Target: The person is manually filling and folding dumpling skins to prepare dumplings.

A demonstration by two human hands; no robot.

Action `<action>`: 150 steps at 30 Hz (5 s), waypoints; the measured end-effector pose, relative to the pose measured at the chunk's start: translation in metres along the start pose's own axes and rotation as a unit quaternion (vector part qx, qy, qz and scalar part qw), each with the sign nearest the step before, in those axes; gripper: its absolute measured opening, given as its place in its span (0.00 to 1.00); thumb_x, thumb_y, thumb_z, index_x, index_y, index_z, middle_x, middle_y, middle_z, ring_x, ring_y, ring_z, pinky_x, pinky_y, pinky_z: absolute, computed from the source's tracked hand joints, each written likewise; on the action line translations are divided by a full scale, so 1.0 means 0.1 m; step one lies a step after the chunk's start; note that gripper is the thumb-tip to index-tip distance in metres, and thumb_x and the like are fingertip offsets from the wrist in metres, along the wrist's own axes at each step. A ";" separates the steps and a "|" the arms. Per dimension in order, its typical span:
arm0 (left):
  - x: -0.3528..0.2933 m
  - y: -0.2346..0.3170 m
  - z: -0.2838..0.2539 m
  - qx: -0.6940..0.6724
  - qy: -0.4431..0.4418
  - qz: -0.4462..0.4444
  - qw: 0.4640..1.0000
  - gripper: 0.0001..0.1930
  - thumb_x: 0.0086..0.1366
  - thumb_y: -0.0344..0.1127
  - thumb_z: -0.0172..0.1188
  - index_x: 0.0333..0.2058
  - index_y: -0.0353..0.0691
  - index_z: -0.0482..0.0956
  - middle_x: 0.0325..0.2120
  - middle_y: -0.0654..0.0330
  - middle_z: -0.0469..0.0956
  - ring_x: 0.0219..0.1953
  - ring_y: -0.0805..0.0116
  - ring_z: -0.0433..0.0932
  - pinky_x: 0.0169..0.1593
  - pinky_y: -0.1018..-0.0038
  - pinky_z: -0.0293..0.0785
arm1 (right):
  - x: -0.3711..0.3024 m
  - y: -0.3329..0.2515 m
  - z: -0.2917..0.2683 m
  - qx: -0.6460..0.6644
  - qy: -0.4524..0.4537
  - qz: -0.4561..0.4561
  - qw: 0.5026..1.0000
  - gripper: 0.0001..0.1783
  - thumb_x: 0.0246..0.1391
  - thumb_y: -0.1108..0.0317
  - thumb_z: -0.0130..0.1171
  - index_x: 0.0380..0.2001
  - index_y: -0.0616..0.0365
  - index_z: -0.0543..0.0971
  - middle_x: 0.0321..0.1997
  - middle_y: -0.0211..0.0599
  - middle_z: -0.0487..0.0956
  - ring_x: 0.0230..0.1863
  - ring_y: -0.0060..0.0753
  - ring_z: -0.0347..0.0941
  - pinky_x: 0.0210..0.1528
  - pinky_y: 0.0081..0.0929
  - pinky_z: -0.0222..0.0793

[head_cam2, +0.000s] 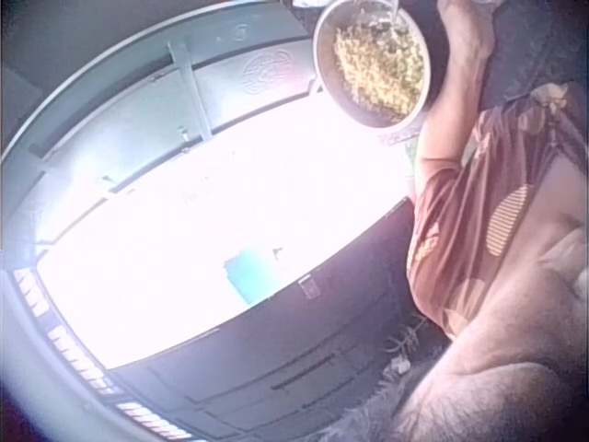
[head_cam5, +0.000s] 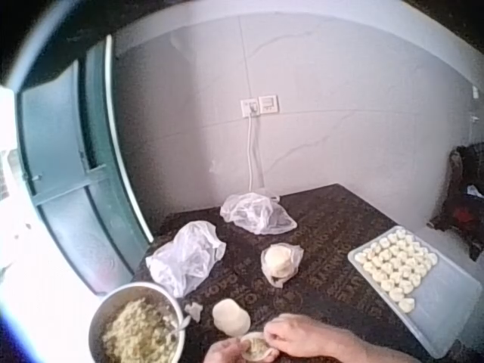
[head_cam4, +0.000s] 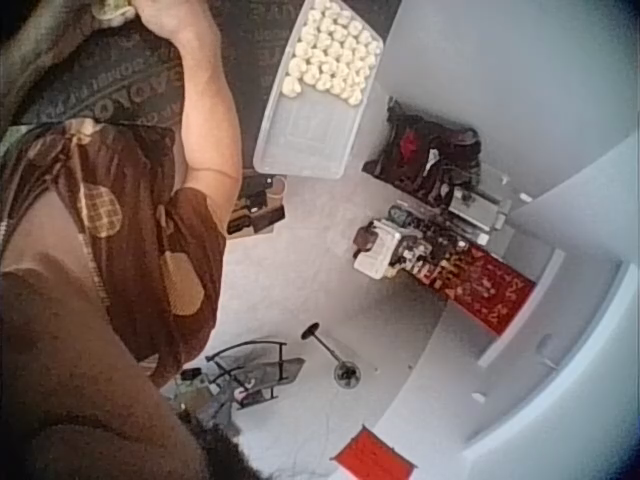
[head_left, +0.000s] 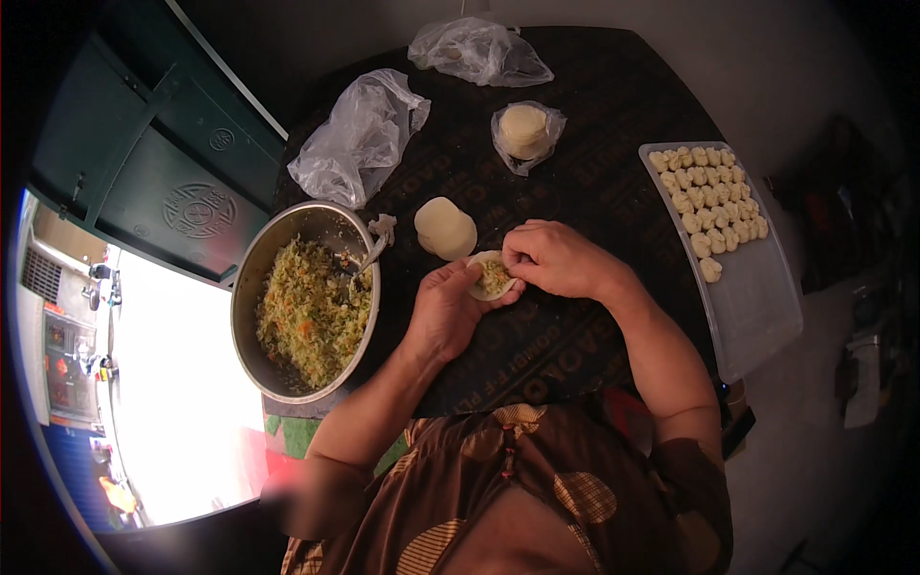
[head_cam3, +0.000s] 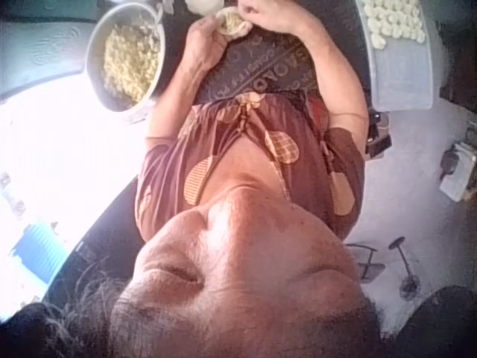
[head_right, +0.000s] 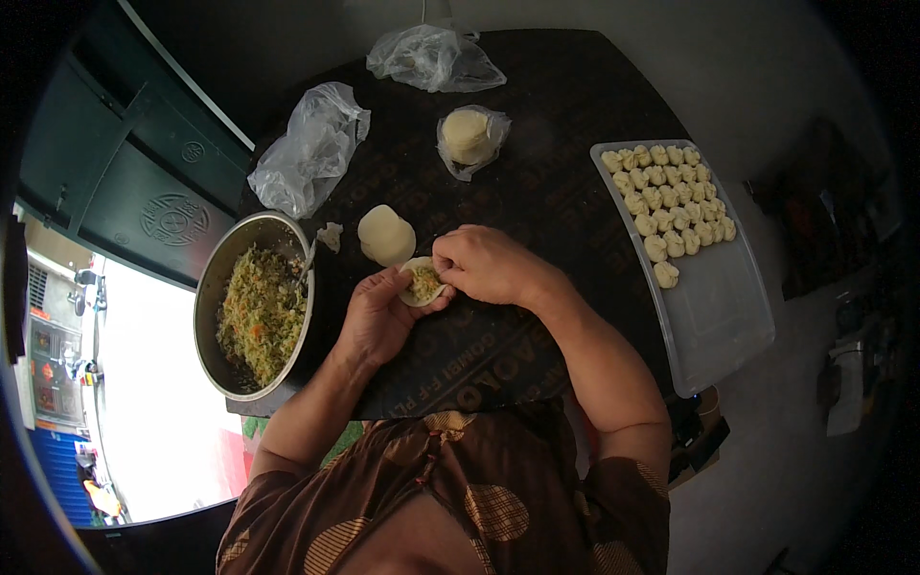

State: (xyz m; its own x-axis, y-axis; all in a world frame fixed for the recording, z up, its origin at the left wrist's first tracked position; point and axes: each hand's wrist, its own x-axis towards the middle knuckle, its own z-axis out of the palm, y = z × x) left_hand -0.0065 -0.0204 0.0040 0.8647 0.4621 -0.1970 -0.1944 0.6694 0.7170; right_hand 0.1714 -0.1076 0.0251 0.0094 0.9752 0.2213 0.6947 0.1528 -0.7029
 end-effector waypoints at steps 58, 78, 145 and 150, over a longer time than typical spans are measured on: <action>0.02 -0.04 -0.07 0.039 0.005 0.005 0.999 0.14 0.66 0.26 0.46 0.48 0.26 0.71 0.45 0.51 0.75 0.46 0.62 0.77 0.54 0.66 0.74 | 0.01 -0.11 0.15 -0.008 0.055 -0.035 0.998 0.06 0.46 0.74 0.60 0.27 0.61 0.72 0.29 0.40 0.75 0.36 0.44 0.73 0.39 0.36 0.69; 0.01 -0.03 -0.05 0.055 0.005 0.004 0.998 0.14 0.66 0.25 0.45 0.47 0.27 0.72 0.44 0.53 0.76 0.46 0.65 0.77 0.54 0.64 0.73 | 0.01 -0.14 0.17 0.002 0.050 -0.023 0.998 0.07 0.50 0.73 0.58 0.34 0.60 0.75 0.32 0.42 0.77 0.37 0.42 0.74 0.38 0.34 0.71; 0.01 0.01 -0.02 -0.003 0.011 0.036 0.999 0.16 0.69 0.32 0.46 0.49 0.27 0.71 0.44 0.48 0.76 0.43 0.57 0.78 0.50 0.62 0.76 | 0.04 -0.05 0.13 -0.015 0.108 -0.069 0.992 0.02 0.49 0.76 0.57 0.28 0.62 0.77 0.29 0.39 0.76 0.35 0.42 0.72 0.38 0.33 0.69; 0.01 0.03 -0.01 0.007 0.006 0.039 0.999 0.16 0.68 0.33 0.47 0.49 0.27 0.71 0.44 0.47 0.76 0.43 0.55 0.78 0.48 0.62 0.77 | 0.04 -0.06 0.01 -0.031 0.132 -0.060 0.989 0.03 0.47 0.76 0.58 0.27 0.62 0.75 0.28 0.39 0.75 0.33 0.41 0.72 0.36 0.33 0.69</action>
State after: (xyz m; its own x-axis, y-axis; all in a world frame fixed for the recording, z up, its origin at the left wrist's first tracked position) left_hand -0.0068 -0.0174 0.0051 0.8413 0.5195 -0.1491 -0.2533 0.6227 0.7403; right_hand 0.1663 -0.1049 0.0294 0.1057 0.8739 0.4744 0.7442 0.2469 -0.6206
